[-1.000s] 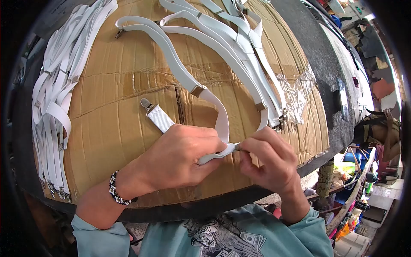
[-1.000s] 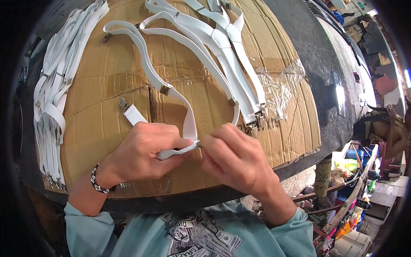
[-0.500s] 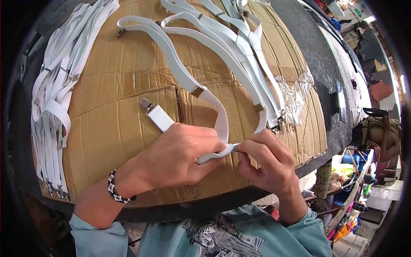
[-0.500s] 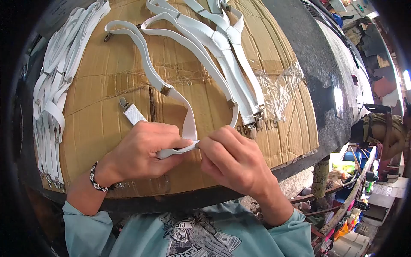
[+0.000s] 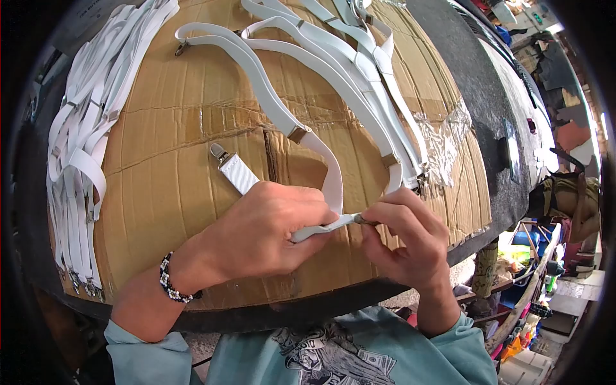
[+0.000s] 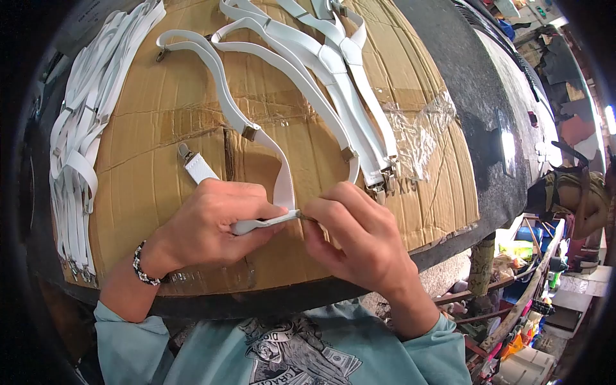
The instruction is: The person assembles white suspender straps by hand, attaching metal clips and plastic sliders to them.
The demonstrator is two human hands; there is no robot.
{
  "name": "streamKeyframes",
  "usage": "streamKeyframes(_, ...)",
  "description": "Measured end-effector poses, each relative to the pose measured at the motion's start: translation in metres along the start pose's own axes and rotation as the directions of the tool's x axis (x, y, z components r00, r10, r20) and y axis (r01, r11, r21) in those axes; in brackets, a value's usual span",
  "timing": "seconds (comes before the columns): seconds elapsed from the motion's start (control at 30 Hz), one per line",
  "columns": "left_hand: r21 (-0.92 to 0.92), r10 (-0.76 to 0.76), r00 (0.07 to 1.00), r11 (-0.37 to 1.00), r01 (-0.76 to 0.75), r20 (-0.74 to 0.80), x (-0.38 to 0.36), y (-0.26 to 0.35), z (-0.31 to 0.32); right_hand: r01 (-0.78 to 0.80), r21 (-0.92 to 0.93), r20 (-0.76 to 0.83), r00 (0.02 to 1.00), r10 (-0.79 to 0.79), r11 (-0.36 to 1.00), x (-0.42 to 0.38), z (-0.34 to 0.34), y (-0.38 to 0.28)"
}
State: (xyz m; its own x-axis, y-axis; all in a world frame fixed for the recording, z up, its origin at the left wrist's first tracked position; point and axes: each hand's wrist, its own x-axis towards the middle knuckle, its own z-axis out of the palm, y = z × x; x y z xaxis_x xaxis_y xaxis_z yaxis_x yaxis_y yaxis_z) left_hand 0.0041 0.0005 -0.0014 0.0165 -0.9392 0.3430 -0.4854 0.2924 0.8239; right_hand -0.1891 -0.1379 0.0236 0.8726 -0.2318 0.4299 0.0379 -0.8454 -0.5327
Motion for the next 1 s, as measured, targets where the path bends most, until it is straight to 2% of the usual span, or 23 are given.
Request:
streamKeyframes(0.1,-0.028,-0.01,1.0,1.0,0.01,-0.008,-0.001,0.001,0.001,-0.094,0.226,-0.08,0.99,0.114,0.97,0.003,-0.011,-0.001)
streamKeyframes(0.17,-0.046,-0.037,0.999,0.998,0.037,-0.004,0.0,0.003,0.0,-0.095,0.391,-0.184,0.967,0.179,0.915,0.013,-0.013,0.004)
streamKeyframes(0.23,-0.006,-0.062,0.997,0.998,0.063,0.035,-0.001,0.004,-0.002,-0.213,0.528,-0.221,0.9,0.375,0.822,0.034,-0.015,-0.001)
streamKeyframes(0.3,0.041,-0.063,0.997,0.997,0.061,0.051,0.0,0.006,-0.002,-0.233,0.617,-0.151,0.902,0.404,0.751,0.057,-0.02,0.004)
streamKeyframes(0.4,0.113,-0.034,0.999,0.993,0.029,0.042,-0.001,0.007,-0.004,-0.202,0.7,-0.092,0.926,0.367,0.685,0.079,-0.018,0.01)
streamKeyframes(0.5,0.151,-0.03,0.999,0.988,0.024,0.034,-0.003,0.004,-0.006,-0.304,0.759,0.073,0.918,0.389,0.576,0.084,-0.018,0.016)
streamKeyframes(0.57,0.147,-0.037,0.998,0.989,0.03,0.05,-0.002,0.003,-0.008,-0.402,0.839,0.201,0.856,0.477,0.367,0.077,-0.018,0.019)
streamKeyframes(0.67,0.163,-0.039,0.997,0.986,0.028,0.066,-0.001,0.004,-0.009,-0.424,0.896,0.307,0.807,0.505,0.134,0.071,-0.022,0.029)
streamKeyframes(0.73,0.183,-0.035,0.997,0.983,0.021,0.074,0.0,0.004,-0.009,-0.442,0.834,0.274,0.852,0.447,0.33,0.068,-0.027,0.033)
streamKeyframes(0.83,0.199,-0.04,0.996,0.98,0.023,0.083,0.0,0.003,-0.01,-0.475,0.715,0.295,0.87,0.394,0.513,0.069,-0.032,0.029)
streamKeyframes(0.97,0.206,-0.027,0.997,0.979,0.011,0.075,-0.001,0.004,-0.011,-0.55,0.667,0.424,0.835,0.35,0.503,0.064,-0.032,0.021)
streamKeyframes(1.0,0.203,-0.015,0.996,0.979,-0.004,0.093,0.0,0.004,-0.012,-0.506,0.638,0.418,0.861,0.291,0.581,0.063,-0.03,0.02)
